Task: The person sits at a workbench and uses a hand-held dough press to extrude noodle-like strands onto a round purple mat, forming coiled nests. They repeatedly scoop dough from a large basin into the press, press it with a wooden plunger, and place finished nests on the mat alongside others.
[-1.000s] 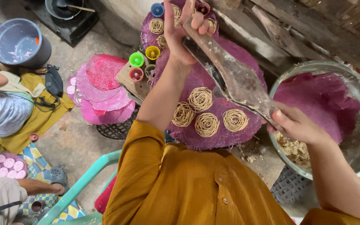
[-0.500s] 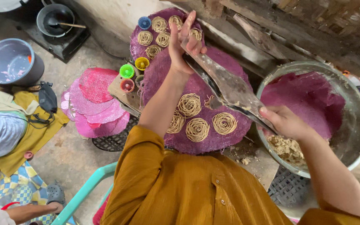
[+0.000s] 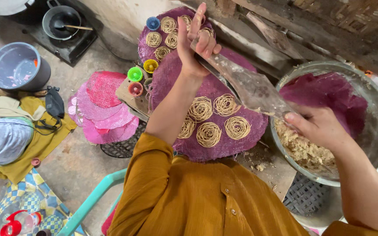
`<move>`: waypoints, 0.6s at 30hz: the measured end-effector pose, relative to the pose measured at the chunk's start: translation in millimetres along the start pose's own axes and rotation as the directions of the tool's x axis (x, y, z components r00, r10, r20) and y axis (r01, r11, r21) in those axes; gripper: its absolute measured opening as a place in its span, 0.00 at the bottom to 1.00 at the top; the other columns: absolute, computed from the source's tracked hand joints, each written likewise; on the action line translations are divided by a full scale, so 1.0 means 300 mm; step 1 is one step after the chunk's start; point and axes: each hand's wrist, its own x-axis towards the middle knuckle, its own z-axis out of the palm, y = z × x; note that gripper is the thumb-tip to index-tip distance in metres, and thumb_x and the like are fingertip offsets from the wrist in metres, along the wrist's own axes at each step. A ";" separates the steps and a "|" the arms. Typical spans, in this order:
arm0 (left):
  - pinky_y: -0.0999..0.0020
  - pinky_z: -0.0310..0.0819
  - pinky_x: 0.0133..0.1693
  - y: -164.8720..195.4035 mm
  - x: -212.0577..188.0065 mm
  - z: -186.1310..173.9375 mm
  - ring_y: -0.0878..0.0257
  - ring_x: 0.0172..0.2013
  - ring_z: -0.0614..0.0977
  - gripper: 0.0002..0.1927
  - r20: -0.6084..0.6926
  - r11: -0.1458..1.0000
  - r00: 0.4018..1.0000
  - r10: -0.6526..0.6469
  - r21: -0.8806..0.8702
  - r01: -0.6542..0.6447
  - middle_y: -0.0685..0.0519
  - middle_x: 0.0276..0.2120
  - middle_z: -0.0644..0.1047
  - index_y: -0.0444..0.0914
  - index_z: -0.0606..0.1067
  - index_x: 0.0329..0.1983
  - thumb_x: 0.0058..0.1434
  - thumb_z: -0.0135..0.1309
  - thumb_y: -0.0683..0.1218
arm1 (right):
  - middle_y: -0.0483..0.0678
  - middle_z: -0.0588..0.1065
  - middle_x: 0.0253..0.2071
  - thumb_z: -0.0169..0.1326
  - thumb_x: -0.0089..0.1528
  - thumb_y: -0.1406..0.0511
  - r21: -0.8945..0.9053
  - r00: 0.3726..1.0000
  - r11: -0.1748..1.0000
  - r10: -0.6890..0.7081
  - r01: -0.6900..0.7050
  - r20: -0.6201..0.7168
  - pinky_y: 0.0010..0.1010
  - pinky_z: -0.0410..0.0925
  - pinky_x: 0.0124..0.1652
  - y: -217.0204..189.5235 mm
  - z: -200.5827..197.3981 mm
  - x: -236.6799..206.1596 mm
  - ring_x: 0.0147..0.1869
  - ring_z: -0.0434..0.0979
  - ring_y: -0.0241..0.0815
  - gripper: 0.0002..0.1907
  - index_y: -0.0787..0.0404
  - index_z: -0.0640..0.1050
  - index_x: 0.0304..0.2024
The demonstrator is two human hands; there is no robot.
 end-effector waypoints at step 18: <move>0.64 0.68 0.35 -0.070 -0.042 -0.096 0.65 0.18 0.65 0.36 -0.040 0.996 0.996 -0.080 0.037 0.082 0.60 0.14 0.61 0.46 0.65 0.72 0.72 0.33 0.72 | 0.48 0.77 0.23 0.55 0.62 0.49 0.120 0.999 0.992 0.027 -0.031 0.042 0.33 0.71 0.28 0.115 0.148 0.032 0.24 0.77 0.37 0.26 0.57 0.80 0.56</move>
